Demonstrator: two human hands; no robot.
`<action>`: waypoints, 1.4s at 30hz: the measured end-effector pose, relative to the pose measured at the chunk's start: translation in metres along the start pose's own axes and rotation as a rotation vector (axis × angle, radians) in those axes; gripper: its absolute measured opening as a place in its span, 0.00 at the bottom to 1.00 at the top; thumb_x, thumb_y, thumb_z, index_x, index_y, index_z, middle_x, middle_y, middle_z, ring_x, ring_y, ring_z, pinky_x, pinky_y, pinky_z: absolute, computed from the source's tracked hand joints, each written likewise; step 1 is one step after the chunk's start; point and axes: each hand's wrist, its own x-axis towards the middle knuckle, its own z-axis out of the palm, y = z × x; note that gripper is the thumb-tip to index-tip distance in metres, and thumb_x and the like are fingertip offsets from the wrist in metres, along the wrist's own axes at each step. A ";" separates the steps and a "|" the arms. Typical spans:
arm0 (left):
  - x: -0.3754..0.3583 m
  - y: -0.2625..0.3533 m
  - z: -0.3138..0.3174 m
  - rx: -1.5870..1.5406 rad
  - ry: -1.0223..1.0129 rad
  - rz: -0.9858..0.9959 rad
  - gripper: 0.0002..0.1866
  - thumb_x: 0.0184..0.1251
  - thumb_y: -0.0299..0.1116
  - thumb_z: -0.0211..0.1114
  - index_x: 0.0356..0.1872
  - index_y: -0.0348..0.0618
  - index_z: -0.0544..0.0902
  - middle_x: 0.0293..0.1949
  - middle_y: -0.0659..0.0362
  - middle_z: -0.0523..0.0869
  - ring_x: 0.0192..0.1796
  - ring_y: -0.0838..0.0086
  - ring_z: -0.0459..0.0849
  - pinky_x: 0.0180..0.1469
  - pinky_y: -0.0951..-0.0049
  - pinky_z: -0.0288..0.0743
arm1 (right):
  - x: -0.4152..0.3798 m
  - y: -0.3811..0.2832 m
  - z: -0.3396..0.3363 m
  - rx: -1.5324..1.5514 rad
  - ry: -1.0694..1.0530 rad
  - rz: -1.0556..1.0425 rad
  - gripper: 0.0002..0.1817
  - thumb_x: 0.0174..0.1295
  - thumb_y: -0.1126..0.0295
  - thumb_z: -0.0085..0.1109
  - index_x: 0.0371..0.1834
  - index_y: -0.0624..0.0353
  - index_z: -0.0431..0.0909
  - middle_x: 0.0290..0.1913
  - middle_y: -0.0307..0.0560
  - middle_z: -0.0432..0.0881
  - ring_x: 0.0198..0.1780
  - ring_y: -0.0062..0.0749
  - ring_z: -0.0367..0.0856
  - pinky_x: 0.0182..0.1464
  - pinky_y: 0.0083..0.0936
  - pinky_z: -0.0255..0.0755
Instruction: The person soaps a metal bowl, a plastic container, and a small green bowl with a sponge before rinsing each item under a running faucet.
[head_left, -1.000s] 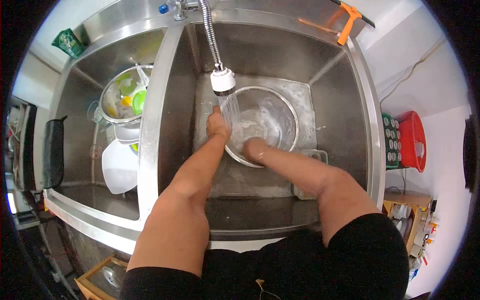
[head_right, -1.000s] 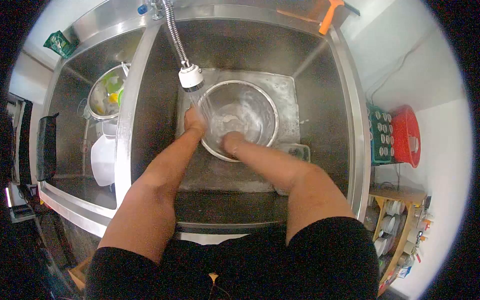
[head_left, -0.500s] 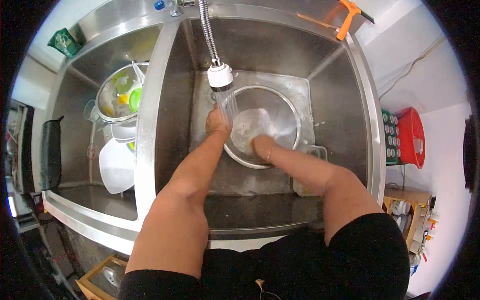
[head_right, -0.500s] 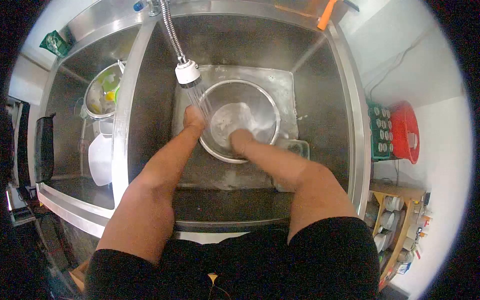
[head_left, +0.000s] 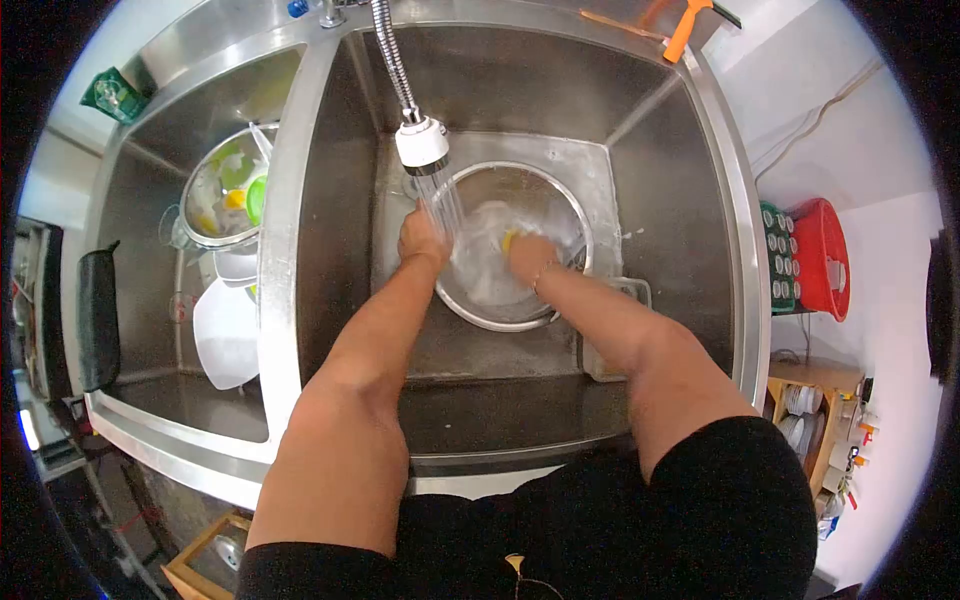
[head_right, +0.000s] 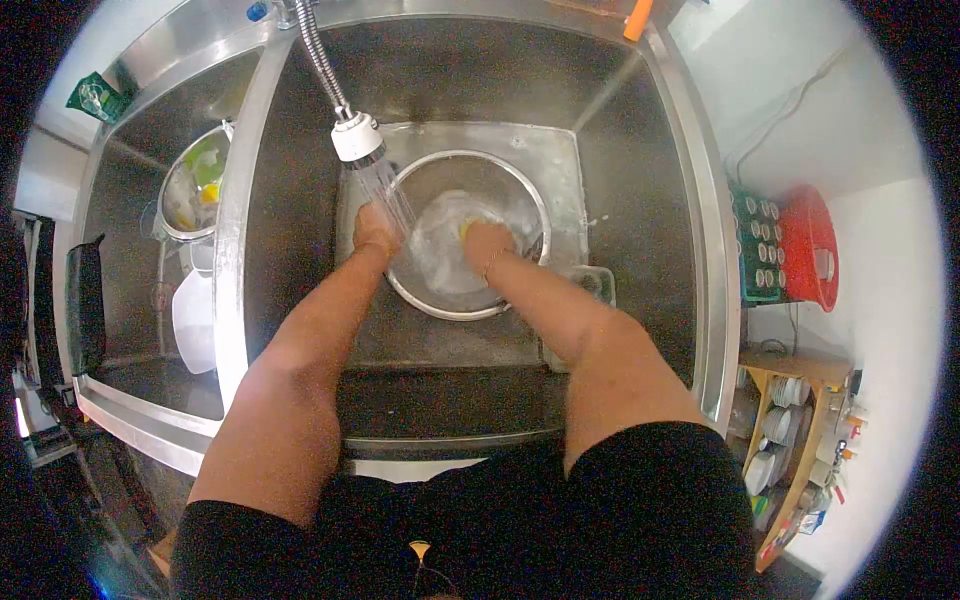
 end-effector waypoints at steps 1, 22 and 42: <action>-0.001 0.000 0.001 0.002 -0.001 0.001 0.16 0.62 0.41 0.49 0.46 0.46 0.72 0.44 0.44 0.78 0.49 0.51 0.76 0.51 0.57 0.69 | -0.013 -0.003 0.005 -0.056 -0.060 -0.134 0.12 0.52 0.68 0.49 0.32 0.62 0.80 0.39 0.57 0.80 0.40 0.46 0.81 0.43 0.36 0.74; 0.035 -0.027 0.026 0.060 0.064 0.085 0.18 0.67 0.41 0.39 0.47 0.42 0.71 0.44 0.44 0.79 0.49 0.51 0.76 0.52 0.57 0.67 | 0.001 -0.028 -0.032 0.189 -0.042 -0.154 0.17 0.41 0.60 0.64 0.31 0.61 0.80 0.34 0.57 0.81 0.39 0.47 0.80 0.42 0.34 0.73; 0.039 -0.026 0.031 -0.216 0.112 -0.087 0.27 0.68 0.48 0.30 0.41 0.41 0.76 0.43 0.44 0.79 0.49 0.52 0.76 0.53 0.58 0.65 | -0.128 0.118 0.000 -0.254 -0.238 -0.158 0.27 0.42 0.67 0.55 0.49 0.66 0.69 0.47 0.63 0.73 0.47 0.53 0.74 0.47 0.41 0.70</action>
